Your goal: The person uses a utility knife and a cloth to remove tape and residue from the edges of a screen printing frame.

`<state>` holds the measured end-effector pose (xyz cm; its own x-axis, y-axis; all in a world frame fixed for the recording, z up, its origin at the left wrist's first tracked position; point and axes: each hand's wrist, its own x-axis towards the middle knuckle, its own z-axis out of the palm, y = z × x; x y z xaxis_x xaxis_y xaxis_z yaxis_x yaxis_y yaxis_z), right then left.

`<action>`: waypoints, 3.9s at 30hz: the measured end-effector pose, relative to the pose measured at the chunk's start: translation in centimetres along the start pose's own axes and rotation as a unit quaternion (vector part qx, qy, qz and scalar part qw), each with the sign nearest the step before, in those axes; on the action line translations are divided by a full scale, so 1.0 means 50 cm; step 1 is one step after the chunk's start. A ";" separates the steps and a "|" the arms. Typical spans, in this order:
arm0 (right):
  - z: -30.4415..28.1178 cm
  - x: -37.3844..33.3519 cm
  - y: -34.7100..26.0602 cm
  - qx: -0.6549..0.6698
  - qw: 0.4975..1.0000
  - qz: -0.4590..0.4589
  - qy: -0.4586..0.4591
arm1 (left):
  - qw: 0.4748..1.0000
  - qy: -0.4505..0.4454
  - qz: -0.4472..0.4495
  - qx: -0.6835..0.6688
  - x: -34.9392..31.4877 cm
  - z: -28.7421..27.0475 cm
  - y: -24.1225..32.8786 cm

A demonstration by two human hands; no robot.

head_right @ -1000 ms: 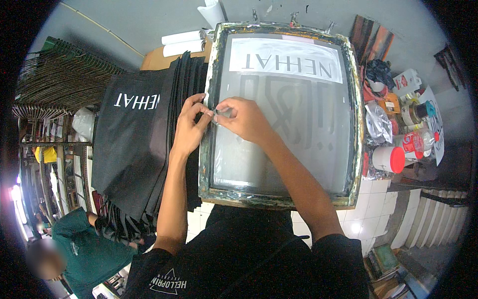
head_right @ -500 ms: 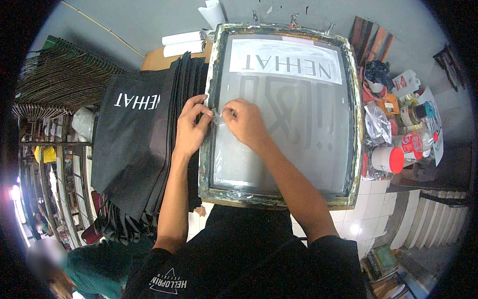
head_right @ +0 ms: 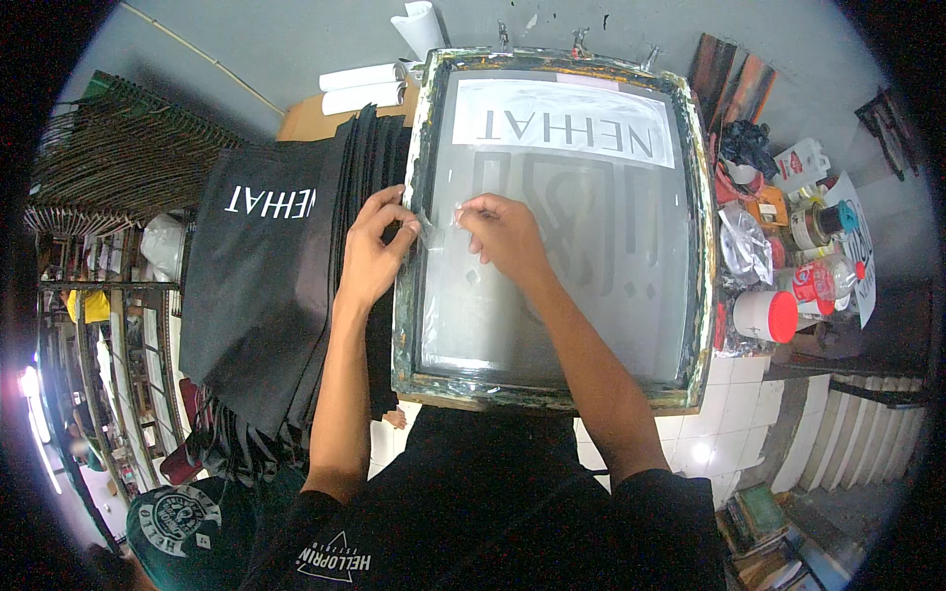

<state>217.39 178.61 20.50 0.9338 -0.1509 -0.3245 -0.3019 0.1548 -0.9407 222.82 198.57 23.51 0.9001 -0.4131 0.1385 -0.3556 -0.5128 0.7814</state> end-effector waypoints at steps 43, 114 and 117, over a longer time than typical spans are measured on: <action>0.061 0.013 0.035 -0.169 0.964 -0.176 0.106 | 0.946 -0.190 0.127 0.232 0.093 -0.025 0.012; 0.058 -0.008 0.036 -0.158 0.971 -0.135 0.120 | 0.986 0.047 0.035 0.155 -0.021 0.052 0.007; 0.054 -0.006 0.032 -0.175 0.969 -0.130 0.119 | 0.986 0.040 0.044 0.155 -0.012 0.056 0.005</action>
<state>217.13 181.53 19.38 0.9291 -0.3670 -0.0459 -0.1472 -0.2533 -0.9561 221.48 196.61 21.91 0.8747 -0.4119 0.2556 -0.4824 -0.6875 0.5429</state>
